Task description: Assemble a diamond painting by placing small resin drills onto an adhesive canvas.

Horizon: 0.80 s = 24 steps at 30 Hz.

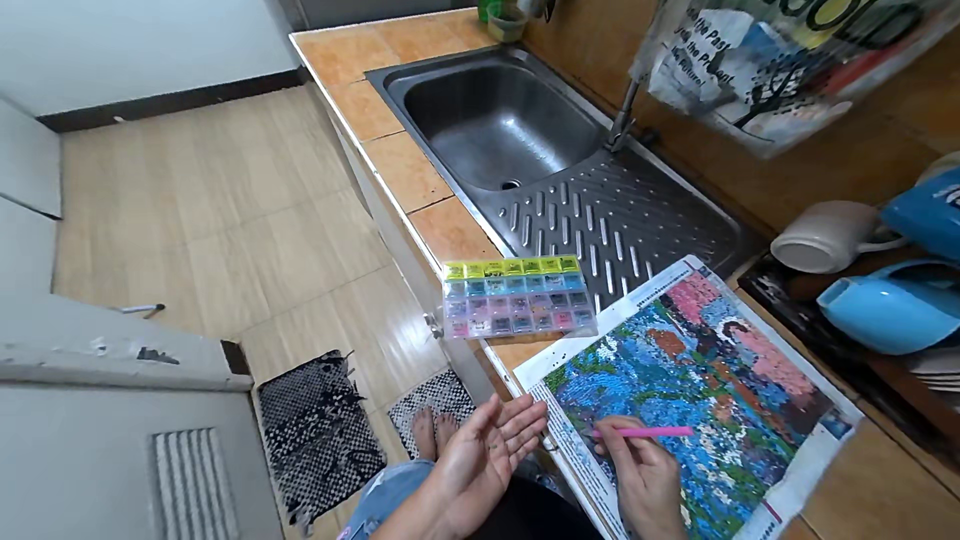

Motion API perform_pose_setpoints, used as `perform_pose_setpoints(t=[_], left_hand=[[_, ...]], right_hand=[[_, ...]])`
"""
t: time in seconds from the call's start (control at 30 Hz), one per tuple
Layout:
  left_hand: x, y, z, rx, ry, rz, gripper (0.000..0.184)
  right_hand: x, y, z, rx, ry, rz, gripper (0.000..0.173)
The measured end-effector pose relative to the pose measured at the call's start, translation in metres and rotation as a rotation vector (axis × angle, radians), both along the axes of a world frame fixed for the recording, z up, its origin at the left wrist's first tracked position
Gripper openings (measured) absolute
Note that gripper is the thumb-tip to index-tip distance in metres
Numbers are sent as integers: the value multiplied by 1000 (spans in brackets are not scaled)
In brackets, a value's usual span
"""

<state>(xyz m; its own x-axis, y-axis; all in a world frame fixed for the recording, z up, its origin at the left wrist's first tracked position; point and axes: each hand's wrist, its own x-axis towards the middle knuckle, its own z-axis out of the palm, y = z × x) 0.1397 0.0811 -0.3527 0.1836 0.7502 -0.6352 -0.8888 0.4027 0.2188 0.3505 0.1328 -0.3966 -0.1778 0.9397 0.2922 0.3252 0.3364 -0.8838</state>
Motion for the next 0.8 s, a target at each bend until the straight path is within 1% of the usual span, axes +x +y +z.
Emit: perform_pose_setpoints(t=[0.1,0.23,0.37,0.47,0.53,0.63,0.7,0.8], left_hand=[[0,0,-1,1,-4,1,51],[0,0,-2,4,-12,4,52],[0,1,-1,3,-8,-5,51],[1,1,-1,11,-3,-12,52],[0,1,0,29,-2,-19,52],[-1,-1,1,79,-30,-30,53],[-2,-2,3,132,-69,-42,56],[-2,-2,7,250,-166,-72,59]], right_hand=[[0,0,0,39,-37,4,23],[0,1,-4,175,-65,91,27],[-1,0,-4,256,-172,124,23],[0,1,-2,255,-191,134,22],[0,0,3,132,-110,100,22],[-8,1,26,-177,112,-34,16],[-13,4,37,-327,252,-84,22],[-29,9,54,-543,456,-95,34]])
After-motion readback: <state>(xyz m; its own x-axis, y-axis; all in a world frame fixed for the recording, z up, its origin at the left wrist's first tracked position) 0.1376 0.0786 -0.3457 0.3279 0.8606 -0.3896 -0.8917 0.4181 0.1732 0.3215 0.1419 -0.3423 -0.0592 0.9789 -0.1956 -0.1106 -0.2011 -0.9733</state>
